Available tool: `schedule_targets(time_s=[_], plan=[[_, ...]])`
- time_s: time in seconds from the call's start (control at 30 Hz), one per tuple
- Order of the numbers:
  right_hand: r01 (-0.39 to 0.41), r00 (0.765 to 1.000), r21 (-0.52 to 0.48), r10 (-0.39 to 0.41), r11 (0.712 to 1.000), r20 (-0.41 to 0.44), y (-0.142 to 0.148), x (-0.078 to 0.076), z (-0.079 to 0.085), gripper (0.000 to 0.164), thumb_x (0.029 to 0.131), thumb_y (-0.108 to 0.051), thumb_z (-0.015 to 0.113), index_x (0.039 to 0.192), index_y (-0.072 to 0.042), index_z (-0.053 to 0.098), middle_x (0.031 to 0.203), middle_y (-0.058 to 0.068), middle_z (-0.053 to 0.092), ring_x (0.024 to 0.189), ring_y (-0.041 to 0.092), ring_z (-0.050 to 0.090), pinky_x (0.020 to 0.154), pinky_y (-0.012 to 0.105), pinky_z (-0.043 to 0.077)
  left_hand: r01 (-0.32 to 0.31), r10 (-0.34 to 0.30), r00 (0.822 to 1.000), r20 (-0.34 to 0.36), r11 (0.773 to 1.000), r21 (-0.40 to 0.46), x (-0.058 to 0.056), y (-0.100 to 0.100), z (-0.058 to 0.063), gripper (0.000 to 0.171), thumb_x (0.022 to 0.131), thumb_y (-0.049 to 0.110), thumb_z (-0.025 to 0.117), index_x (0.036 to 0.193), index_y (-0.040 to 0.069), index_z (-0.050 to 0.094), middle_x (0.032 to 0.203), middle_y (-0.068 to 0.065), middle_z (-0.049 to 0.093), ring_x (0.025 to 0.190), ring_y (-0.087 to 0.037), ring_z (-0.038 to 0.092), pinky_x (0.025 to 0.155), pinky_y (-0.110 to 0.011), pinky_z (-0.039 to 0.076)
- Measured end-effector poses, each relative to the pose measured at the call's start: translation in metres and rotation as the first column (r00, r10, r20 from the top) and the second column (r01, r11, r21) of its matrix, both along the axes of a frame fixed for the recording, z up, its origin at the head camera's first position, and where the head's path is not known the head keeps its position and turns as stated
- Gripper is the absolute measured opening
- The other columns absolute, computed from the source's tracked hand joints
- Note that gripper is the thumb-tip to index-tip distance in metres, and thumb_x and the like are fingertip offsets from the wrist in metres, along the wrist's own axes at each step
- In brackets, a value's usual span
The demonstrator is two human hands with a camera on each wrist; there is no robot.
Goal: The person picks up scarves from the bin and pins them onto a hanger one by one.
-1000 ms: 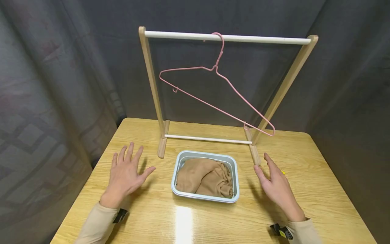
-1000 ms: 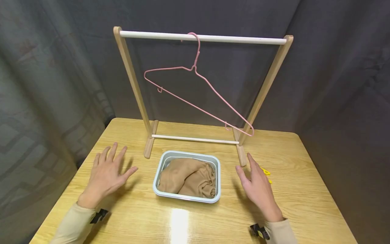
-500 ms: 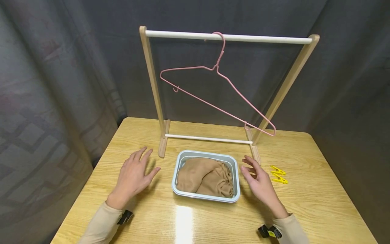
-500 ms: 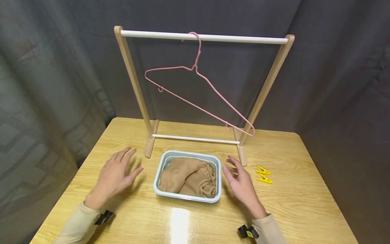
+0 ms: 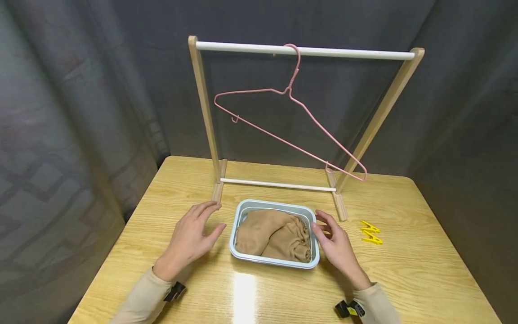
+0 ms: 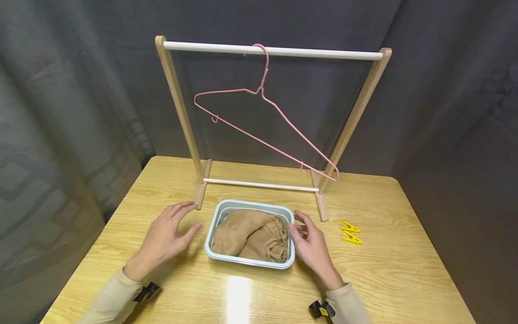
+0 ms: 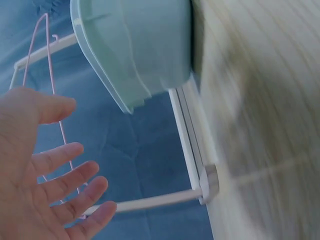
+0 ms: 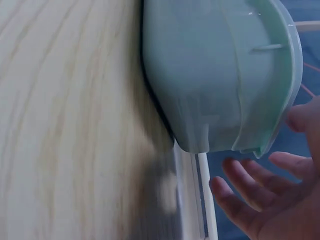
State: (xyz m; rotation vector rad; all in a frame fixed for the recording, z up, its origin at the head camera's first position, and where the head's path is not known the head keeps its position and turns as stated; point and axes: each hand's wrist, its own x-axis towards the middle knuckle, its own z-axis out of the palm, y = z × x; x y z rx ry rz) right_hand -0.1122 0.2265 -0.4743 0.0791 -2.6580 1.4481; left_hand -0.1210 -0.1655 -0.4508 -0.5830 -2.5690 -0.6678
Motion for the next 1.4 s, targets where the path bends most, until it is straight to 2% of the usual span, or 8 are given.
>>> schedule_targets(time_s=[0.17, 0.3, 0.43, 0.53, 0.63, 0.9, 1.2, 1.4], plan=[[-0.053, 0.999, 0.008, 0.053, 0.999, 0.004, 0.001, 0.001, -0.005, 0.051, 0.107, -0.021, 0.065, 0.155, -0.008, 0.053, 0.146, 0.021, 0.063, 0.118, 0.035, 0.072, 0.096, 0.027, 0.057, 0.067, -0.066, 0.998, -0.009, 0.997, 0.024, 0.002, 0.013, 0.004, 0.049, 0.093, 0.033, 0.081, 0.133, 0.006, 0.07, 0.137, -0.012, 0.07, 0.126, -0.034, 0.067, 0.101, -0.053, 0.058], [-0.053, 0.999, -0.007, 0.053, 0.999, -0.007, 0.001, 0.001, -0.008, 0.051, 0.106, -0.02, 0.067, 0.154, -0.009, 0.054, 0.144, 0.021, 0.065, 0.114, 0.032, 0.073, 0.094, 0.025, 0.058, 0.141, -0.141, 0.99, 0.006, 0.989, 0.04, 0.001, 0.023, 0.008, 0.048, 0.093, 0.029, 0.081, 0.133, 0.006, 0.069, 0.134, -0.012, 0.071, 0.124, -0.031, 0.068, 0.104, -0.05, 0.057], [-0.04, 0.999, -0.032, 0.039, 0.999, -0.017, 0.0, 0.001, -0.011, 0.051, 0.105, -0.017, 0.069, 0.153, -0.009, 0.055, 0.141, 0.021, 0.067, 0.107, 0.02, 0.074, 0.088, 0.022, 0.058, 0.213, -0.215, 0.976, 0.033, 0.976, 0.038, 0.0, 0.033, 0.01, 0.046, 0.094, 0.027, 0.08, 0.134, 0.006, 0.069, 0.131, -0.011, 0.073, 0.121, -0.029, 0.07, 0.102, -0.047, 0.059], [-0.028, 0.999, -0.044, 0.027, 0.999, -0.024, -0.001, 0.0, -0.013, 0.05, 0.104, -0.015, 0.069, 0.152, -0.009, 0.056, 0.138, 0.022, 0.068, 0.102, 0.008, 0.072, 0.084, 0.021, 0.058, 0.24, -0.24, 0.969, 0.051, 0.971, 0.019, -0.002, 0.041, 0.012, 0.045, 0.095, 0.028, 0.079, 0.134, 0.006, 0.07, 0.129, -0.009, 0.074, 0.119, -0.027, 0.071, 0.1, -0.045, 0.06], [-0.019, 0.999, -0.05, 0.017, 0.999, -0.036, -0.001, 0.0, -0.015, 0.049, 0.104, -0.014, 0.069, 0.151, -0.009, 0.057, 0.137, 0.023, 0.069, 0.099, 0.002, 0.071, 0.083, 0.021, 0.059, 0.25, -0.249, 0.965, 0.079, 0.968, -0.005, -0.005, 0.049, 0.012, 0.045, 0.096, 0.03, 0.078, 0.135, 0.008, 0.07, 0.129, -0.009, 0.075, 0.12, -0.027, 0.071, 0.101, -0.045, 0.059], [-0.016, 0.998, -0.062, 0.013, 0.998, -0.057, -0.001, 0.002, -0.018, 0.048, 0.104, -0.013, 0.068, 0.151, -0.009, 0.058, 0.136, 0.024, 0.069, 0.098, 0.005, 0.073, 0.083, 0.021, 0.059, 0.277, -0.265, 0.948, 0.175, 0.96, -0.043, -0.008, 0.068, 0.01, 0.045, 0.098, 0.032, 0.076, 0.136, 0.008, 0.07, 0.132, -0.009, 0.074, 0.122, -0.027, 0.07, 0.104, -0.043, 0.058], [-0.008, 0.997, -0.101, 0.0, 0.995, -0.076, -0.002, 0.003, -0.021, 0.048, 0.105, -0.01, 0.067, 0.151, -0.007, 0.058, 0.132, 0.025, 0.07, 0.097, -0.003, 0.07, 0.084, 0.019, 0.058, 0.287, -0.253, 0.943, 0.215, 0.947, -0.144, -0.012, 0.086, 0.01, 0.048, 0.101, 0.035, 0.072, 0.137, 0.004, 0.069, 0.135, -0.016, 0.071, 0.127, -0.032, 0.067, 0.11, -0.047, 0.054], [0.003, 0.996, -0.118, -0.013, 0.993, -0.085, -0.003, 0.004, -0.023, 0.047, 0.106, -0.01, 0.065, 0.152, -0.005, 0.058, 0.133, 0.027, 0.069, 0.098, -0.005, 0.069, 0.084, 0.017, 0.057, 0.28, -0.224, 0.941, 0.252, 0.937, -0.211, -0.015, 0.095, 0.01, 0.05, 0.1, 0.036, 0.073, 0.133, -0.002, 0.069, 0.135, -0.019, 0.07, 0.125, -0.036, 0.067, 0.104, -0.047, 0.058]])
